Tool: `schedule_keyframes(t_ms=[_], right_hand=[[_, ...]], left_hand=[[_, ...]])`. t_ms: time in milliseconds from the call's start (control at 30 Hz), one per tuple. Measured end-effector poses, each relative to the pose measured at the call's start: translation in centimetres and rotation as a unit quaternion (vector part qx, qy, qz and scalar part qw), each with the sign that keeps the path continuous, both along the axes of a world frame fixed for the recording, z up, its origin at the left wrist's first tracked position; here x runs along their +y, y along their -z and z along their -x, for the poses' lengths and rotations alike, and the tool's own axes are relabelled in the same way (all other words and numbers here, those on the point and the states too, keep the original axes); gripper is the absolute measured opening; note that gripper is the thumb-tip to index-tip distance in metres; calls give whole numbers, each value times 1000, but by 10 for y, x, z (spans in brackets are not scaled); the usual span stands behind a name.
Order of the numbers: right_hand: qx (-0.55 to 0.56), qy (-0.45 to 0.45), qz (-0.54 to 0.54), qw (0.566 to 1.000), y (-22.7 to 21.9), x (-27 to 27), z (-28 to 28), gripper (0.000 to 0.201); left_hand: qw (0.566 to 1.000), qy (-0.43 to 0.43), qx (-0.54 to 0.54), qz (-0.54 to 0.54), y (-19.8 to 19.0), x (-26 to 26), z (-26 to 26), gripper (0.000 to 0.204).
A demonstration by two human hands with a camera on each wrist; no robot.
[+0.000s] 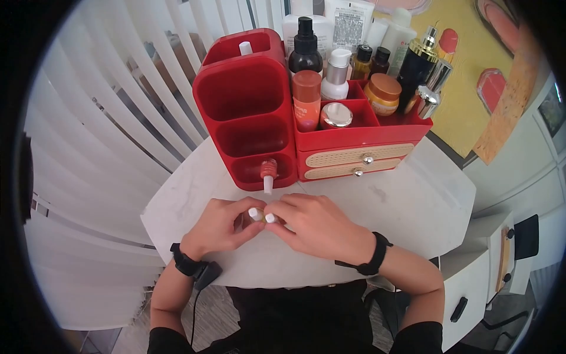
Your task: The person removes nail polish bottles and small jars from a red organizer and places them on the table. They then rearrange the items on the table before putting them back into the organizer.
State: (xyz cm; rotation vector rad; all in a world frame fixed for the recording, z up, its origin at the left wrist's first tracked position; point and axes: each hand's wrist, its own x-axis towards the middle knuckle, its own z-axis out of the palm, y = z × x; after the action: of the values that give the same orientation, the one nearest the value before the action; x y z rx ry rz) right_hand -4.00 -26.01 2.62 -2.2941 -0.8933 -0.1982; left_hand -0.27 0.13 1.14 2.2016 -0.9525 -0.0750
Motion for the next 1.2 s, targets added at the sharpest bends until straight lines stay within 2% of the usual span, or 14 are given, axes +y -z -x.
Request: schedule_keyframes(t_ms=[33,233,300,333,400,533,600,733,800,833,900,933,1000,1200], right_hand=[[-2,0,2,1000,2,1,-1,20],[202,24,-52,978,-20,-6,-7,45],[88,30,-53,994,-2,-9,-22,57],[89,33,-55,994,4,-7,-25,57],[-39,41,51,997,15,4,-32,50],[-83,50,73,993,30,7,-52,39],[-92,71,-6,993,27,8,-54,29],[-83,81,-63,991,9,2,-36,22],[44,64,-137,987,2,-8,-27,19],[48,64,-136,987,-1,-13,-25,19],[182,35,-110,976,-3,-20,-24,18],[186,33,-109,976,0,-20,-24,18],[171,0,-50,984,6,-22,-26,28],[119,12,18,993,6,-25,-21,61]], left_hand=[[1000,-1,-7,-14,-1,1,0,27],[999,-2,7,-38,-7,16,-4,33],[999,-1,14,-48,-10,16,-4,33],[998,4,22,-60,-12,15,-6,33],[996,12,31,-77,-12,13,-10,33],[994,13,44,-100,-17,9,-19,34],[996,14,32,-86,-12,8,-23,34],[998,5,39,-51,-8,10,-23,34],[997,3,60,-40,-4,13,-22,34],[997,0,75,-31,-3,14,-22,35],[996,2,85,-25,-1,15,-22,35],[996,5,90,-21,0,15,-22,36],[996,8,88,-17,2,15,-22,36],[996,6,88,-5,2,12,-20,38]])
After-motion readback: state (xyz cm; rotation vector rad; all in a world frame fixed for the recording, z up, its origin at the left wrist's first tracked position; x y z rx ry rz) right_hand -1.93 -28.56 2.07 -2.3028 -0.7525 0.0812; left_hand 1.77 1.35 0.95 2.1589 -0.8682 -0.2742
